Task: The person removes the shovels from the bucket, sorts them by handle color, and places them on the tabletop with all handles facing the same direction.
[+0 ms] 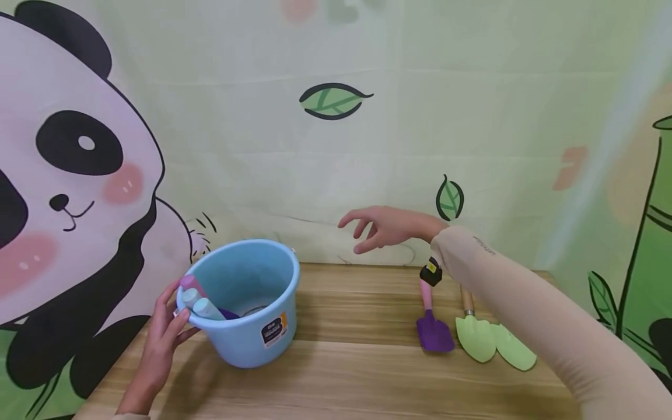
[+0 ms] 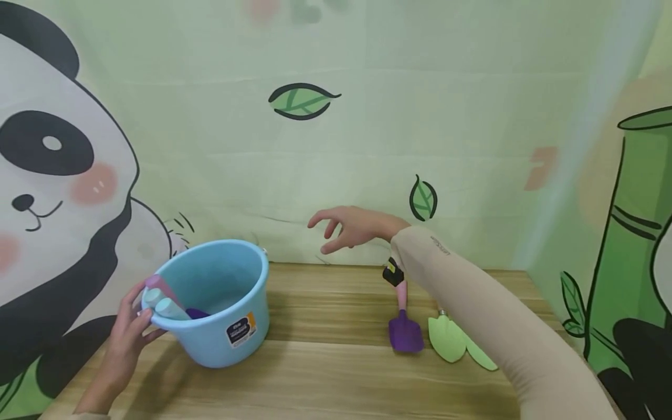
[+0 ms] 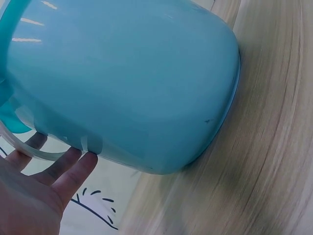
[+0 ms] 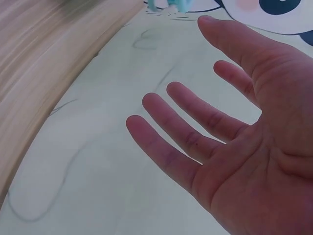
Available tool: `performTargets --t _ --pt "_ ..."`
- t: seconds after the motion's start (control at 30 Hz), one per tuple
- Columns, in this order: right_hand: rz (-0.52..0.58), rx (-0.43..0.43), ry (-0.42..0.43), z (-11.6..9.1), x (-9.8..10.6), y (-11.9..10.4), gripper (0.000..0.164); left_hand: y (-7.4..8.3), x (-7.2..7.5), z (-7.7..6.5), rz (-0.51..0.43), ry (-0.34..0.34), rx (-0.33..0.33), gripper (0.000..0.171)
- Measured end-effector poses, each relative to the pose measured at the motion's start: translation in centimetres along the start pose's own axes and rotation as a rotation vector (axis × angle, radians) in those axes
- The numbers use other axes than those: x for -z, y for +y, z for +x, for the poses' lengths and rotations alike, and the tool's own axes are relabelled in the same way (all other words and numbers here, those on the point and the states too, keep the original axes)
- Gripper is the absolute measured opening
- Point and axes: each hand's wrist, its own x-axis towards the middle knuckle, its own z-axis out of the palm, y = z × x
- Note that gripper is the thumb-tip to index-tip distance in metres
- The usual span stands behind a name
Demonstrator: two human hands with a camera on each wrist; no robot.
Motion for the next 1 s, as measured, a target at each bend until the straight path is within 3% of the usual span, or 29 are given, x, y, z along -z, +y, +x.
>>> performTargets --t 0.3,0.77,1.0 --pt "0.009 0.02 -0.004 1.8 -0.3 -1.9 0.063 0.1 0.1 0.1 -0.008 0.002 -0.01 0.057" --pt "-0.003 0.048 -0.001 2.4 -0.4 -2.7 0.063 -0.1 0.1 0.2 -0.002 0.006 -0.033 0.057" --pt "-0.012 0.077 -0.022 3.8 -0.7 -4.2 0.061 -0.2 0.2 0.0 0.003 0.005 -0.029 0.057"
